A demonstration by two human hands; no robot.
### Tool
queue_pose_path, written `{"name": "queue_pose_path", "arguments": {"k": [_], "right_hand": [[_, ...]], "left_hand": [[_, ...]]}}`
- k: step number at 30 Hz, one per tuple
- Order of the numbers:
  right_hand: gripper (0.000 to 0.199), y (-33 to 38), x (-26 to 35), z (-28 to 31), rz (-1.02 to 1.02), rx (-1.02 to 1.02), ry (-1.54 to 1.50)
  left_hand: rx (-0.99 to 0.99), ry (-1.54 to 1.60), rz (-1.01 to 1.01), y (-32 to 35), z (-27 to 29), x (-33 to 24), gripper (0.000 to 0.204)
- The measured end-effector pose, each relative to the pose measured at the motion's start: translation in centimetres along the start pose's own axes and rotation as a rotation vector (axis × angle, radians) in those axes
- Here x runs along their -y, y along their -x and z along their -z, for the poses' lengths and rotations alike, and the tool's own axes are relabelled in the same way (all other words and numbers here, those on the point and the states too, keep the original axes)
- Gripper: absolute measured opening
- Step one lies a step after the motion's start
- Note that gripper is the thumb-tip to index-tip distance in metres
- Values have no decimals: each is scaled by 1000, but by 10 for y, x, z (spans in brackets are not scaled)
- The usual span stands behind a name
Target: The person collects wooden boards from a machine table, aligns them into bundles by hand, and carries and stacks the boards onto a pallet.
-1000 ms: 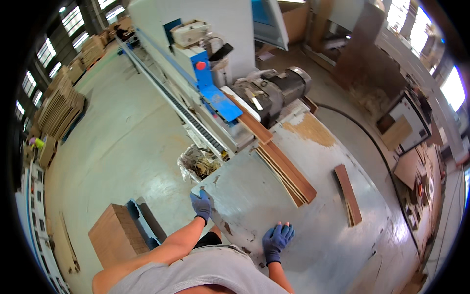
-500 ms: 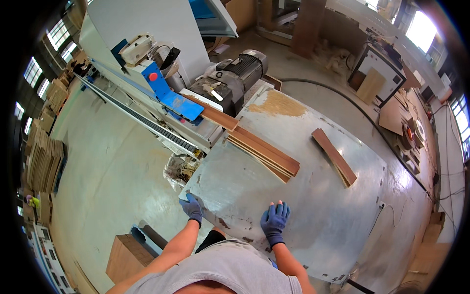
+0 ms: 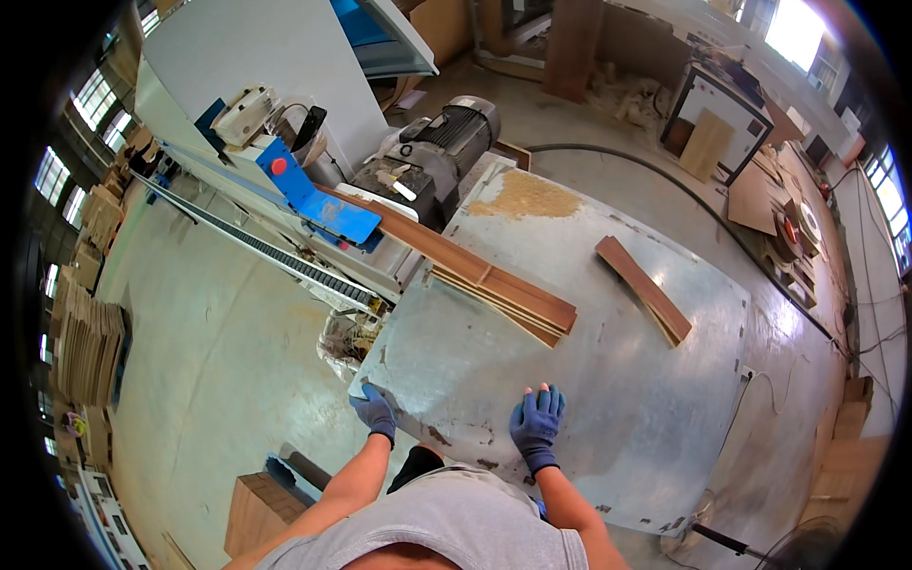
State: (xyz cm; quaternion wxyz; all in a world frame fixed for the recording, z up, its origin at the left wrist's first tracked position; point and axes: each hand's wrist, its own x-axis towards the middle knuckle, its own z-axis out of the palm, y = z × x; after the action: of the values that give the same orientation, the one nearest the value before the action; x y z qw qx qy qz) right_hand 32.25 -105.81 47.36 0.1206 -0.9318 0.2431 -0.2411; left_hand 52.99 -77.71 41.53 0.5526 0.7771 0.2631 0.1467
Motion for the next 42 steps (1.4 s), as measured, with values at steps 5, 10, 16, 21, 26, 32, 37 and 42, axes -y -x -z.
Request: {"name": "queue_pose_path", "arguments": {"k": [5, 10, 16, 21, 26, 32, 37, 42], "right_hand": [[40, 0, -1, 3, 8, -11, -25], [38, -2, -6, 1, -18, 12, 2], [38, -5, 0, 3, -18, 35, -15], [38, -3, -2, 2, -10, 16, -10], [38, -3, -1, 2, -20, 24, -2], [37, -2, 1, 0, -16, 21, -8], [39, -2, -3, 0, 2, 3, -1], [39, -3, 0, -1, 20, 0, -10]], "left_hand": [[18, -82, 22, -3, 0, 3, 56], [28, -65, 58, 4, -4, -7, 54], [37, -26, 68, -6, 1, 6, 53], [53, -25, 97, -3, 1, 5, 56], [15, -44, 61, -2, 0, 4, 59], [5, -10, -1, 0, 0, 0, 59], [38, -52, 33, 7, 0, -14, 59], [14, 6, 26, 2, 3, -4, 60]]}}
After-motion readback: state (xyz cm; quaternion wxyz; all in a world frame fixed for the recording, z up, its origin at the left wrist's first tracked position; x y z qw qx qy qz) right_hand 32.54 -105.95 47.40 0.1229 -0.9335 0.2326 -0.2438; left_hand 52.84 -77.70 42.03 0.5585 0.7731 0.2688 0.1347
